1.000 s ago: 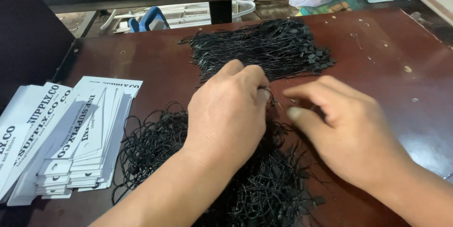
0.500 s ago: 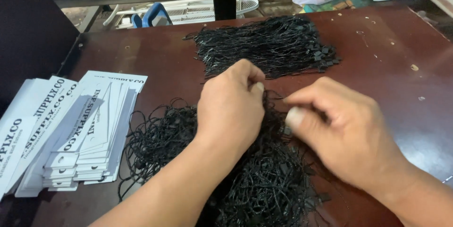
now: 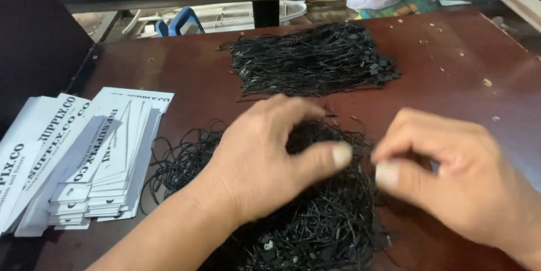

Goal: Sorting and neatly stacking black plastic garment seal strings from a tangled pile on a workbench.

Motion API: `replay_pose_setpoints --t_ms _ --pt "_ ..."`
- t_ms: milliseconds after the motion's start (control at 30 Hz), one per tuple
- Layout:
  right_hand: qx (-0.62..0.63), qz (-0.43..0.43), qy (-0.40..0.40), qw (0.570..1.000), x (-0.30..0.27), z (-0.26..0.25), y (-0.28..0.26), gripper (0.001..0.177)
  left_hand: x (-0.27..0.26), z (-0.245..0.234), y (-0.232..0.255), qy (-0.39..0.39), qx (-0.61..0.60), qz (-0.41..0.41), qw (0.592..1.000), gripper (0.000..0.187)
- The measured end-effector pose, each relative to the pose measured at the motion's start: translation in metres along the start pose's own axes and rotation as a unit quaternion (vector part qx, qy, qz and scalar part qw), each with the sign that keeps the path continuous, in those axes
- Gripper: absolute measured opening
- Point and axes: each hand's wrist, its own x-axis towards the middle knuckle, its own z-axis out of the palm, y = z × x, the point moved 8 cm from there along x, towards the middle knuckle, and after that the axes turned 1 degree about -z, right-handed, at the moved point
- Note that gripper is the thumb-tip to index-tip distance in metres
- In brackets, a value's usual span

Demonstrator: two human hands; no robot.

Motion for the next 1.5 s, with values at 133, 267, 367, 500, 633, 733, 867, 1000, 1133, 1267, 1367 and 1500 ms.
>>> replay_pose_setpoints --t_ms 133,267,367,500,633,733,867,1000,1133,1267,1367,1500 --pt "0.004 -0.060 -0.141 0.988 -0.016 0.021 0.005 0.019 -0.006 0.020 0.010 0.080 0.144 0.175 0.971 0.043" --pt "-0.085 -0.061 -0.130 0.986 -0.017 0.029 0.005 0.015 -0.011 0.023 0.013 0.123 0.183 0.181 0.959 0.027" --pt "-0.087 0.021 -0.086 0.992 -0.020 0.021 0.019 0.017 -0.013 0.021 0.012 0.133 0.181 0.178 0.958 0.028" --pt "-0.145 0.181 -0.060 0.971 -0.025 0.009 0.047 0.015 -0.013 0.019 0.012 0.122 0.177 0.168 0.962 0.029" --pt "-0.102 0.166 -0.017 0.981 -0.023 0.005 0.038 0.013 -0.016 0.017 0.011 0.119 0.161 0.163 0.966 0.027" --pt "-0.082 0.100 0.008 0.992 -0.018 0.003 0.030 0.017 -0.016 0.015 0.012 0.119 0.156 0.161 0.967 0.027" --pt "-0.085 0.118 0.003 0.989 -0.020 0.002 0.038 0.018 -0.017 0.013 0.010 0.119 0.143 0.156 0.970 0.028" --pt "-0.076 0.188 0.006 0.979 -0.019 -0.001 0.040 0.017 -0.016 0.015 0.008 0.117 0.139 0.145 0.973 0.030" --pt "-0.042 0.371 -0.004 0.928 -0.023 -0.003 0.046 0.023 -0.008 0.007 0.002 0.094 0.092 0.045 0.990 0.036" --pt "0.012 0.372 0.020 0.928 -0.026 -0.005 0.048 0.020 -0.003 0.004 -0.004 0.048 0.050 -0.045 0.997 0.043" --pt "0.056 0.315 0.033 0.947 -0.024 -0.002 0.050 0.020 -0.009 0.019 0.005 0.059 0.130 0.109 0.984 0.034" --pt "0.058 0.388 0.048 0.919 -0.027 -0.006 0.059 0.018 -0.016 0.026 0.012 0.071 0.195 0.149 0.967 0.035"
